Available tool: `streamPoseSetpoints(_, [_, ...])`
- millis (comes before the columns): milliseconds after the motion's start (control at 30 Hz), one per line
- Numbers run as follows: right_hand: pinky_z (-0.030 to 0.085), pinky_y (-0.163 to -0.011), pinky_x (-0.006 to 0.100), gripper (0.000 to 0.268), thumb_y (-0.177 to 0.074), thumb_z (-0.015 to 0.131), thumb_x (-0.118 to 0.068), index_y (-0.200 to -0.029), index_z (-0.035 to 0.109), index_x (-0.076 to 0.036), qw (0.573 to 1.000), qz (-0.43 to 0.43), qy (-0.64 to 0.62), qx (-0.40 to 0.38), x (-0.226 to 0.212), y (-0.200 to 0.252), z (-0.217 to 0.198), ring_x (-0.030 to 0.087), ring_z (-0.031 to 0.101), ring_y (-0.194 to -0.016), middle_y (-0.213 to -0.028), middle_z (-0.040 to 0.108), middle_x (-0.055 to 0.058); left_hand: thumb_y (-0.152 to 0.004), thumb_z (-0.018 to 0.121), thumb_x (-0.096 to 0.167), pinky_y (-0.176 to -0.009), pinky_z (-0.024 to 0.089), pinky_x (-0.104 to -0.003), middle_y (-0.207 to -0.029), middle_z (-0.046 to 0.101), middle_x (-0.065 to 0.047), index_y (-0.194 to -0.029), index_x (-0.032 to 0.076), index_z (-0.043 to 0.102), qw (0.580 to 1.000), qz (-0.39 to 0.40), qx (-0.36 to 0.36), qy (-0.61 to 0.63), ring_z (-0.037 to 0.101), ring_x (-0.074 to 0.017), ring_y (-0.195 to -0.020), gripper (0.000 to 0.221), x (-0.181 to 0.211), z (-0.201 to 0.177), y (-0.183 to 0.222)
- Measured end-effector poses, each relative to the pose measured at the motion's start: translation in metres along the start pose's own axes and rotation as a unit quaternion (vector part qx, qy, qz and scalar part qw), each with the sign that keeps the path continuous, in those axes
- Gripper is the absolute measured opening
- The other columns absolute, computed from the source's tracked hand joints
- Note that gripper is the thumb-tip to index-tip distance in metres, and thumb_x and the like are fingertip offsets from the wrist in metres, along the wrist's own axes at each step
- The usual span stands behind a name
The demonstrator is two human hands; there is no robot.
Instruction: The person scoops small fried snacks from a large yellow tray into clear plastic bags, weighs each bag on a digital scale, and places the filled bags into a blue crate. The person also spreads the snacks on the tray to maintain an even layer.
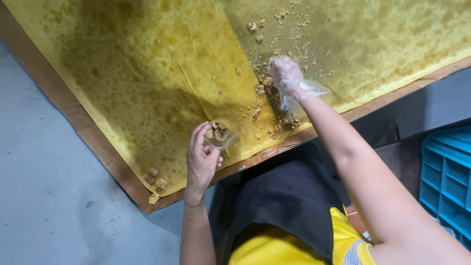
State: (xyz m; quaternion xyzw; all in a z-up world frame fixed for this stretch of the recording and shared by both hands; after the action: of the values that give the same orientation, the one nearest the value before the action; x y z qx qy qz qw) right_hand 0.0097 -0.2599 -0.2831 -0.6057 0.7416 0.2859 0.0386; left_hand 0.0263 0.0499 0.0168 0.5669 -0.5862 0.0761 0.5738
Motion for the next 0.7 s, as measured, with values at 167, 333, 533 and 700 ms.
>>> streamPoseSetpoints(167, [0.056,-0.067,0.032,0.024,-0.114,0.048,-0.013,-0.098,0.063,-0.003,1.0,-0.012,0.007,0.022,-0.053,0.02,0.033,0.021,0.061,-0.073,-0.088,0.064,0.012,-0.085,0.055,-0.013,-0.052,0.059,-0.022,-0.144,0.051,-0.006,-0.146,0.003,0.045,1.0,-0.012,0.002,0.004,0.063,-0.0083,-0.065,0.064,-0.002,-0.001,0.0])
streamPoseSetpoints(333, [0.06,-0.072,0.03,0.011,-0.107,0.055,-0.013,-0.102,0.062,-0.006,0.998,0.031,-0.038,0.027,-0.05,0.014,0.047,0.018,0.064,-0.077,-0.091,0.064,0.01,-0.085,0.054,-0.015,-0.051,0.057,-0.023,-0.151,0.044,-0.007,-0.145,0.002,0.044,1.0,0.004,-0.016,0.019,0.063,-0.0089,-0.065,0.063,0.002,0.003,-0.002])
streamPoseSetpoints(533, [0.066,-0.078,0.028,0.01,-0.098,0.063,-0.013,-0.107,0.061,-0.009,0.829,0.153,-0.537,-0.035,-0.031,0.03,-0.031,0.015,0.067,-0.081,-0.095,0.064,0.008,-0.085,0.056,-0.015,-0.05,0.061,-0.024,-0.157,0.031,-0.008,-0.152,0.007,0.035,0.998,0.015,-0.063,0.002,0.065,-0.0112,-0.064,0.074,0.011,0.02,-0.021])
streamPoseSetpoints(700, [0.066,-0.079,0.037,0.027,-0.093,0.072,-0.018,-0.115,0.063,-0.007,0.805,0.08,-0.579,-0.098,-0.095,0.087,-0.177,0.018,0.069,-0.09,-0.105,0.065,0.008,-0.083,0.059,-0.017,-0.05,0.061,-0.023,-0.16,0.026,-0.012,-0.154,0.005,0.032,0.994,0.058,-0.091,0.012,0.067,-0.0133,-0.068,0.078,0.024,0.046,-0.051])
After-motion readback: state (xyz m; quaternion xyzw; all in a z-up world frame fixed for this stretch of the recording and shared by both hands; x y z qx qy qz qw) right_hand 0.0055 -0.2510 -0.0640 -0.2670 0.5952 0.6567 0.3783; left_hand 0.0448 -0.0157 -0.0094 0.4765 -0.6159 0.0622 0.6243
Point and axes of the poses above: each hand's wrist, its own y-axis away from the middle knuckle, its own z-axis out of the palm, x = y × z, the point moved 5 cm from there along -y, towards the middle knuckle
